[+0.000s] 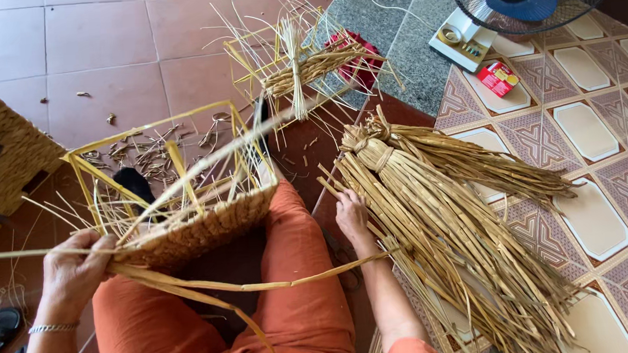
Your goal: The person sits on the floor weaving a basket: they hold a bamboo frame on their lap, weave palm-leaf strips around the frame by hand, pull strips tight, and add new strips from a pile beside them to build up the woven side wall.
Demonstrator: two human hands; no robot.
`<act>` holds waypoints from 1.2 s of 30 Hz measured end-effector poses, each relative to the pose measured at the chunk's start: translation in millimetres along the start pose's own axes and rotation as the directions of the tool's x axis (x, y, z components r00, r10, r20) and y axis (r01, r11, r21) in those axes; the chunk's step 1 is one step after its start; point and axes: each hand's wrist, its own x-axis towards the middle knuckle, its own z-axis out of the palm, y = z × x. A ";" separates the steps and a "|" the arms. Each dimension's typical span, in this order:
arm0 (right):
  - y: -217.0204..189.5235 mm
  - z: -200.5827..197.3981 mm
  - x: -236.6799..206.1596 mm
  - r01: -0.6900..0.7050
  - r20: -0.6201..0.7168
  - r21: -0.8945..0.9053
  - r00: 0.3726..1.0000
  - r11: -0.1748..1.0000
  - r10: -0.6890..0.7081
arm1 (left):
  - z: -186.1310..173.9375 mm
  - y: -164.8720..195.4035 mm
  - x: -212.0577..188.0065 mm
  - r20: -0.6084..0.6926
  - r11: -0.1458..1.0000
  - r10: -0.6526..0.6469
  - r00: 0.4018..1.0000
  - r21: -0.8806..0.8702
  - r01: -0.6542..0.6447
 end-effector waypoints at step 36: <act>-311.6 -139.3 -23.2 0.841 -0.214 0.306 0.517 0.446 -0.829 | 15.6 -17.9 -36.1 0.201 0.658 0.039 0.979 -0.742 0.126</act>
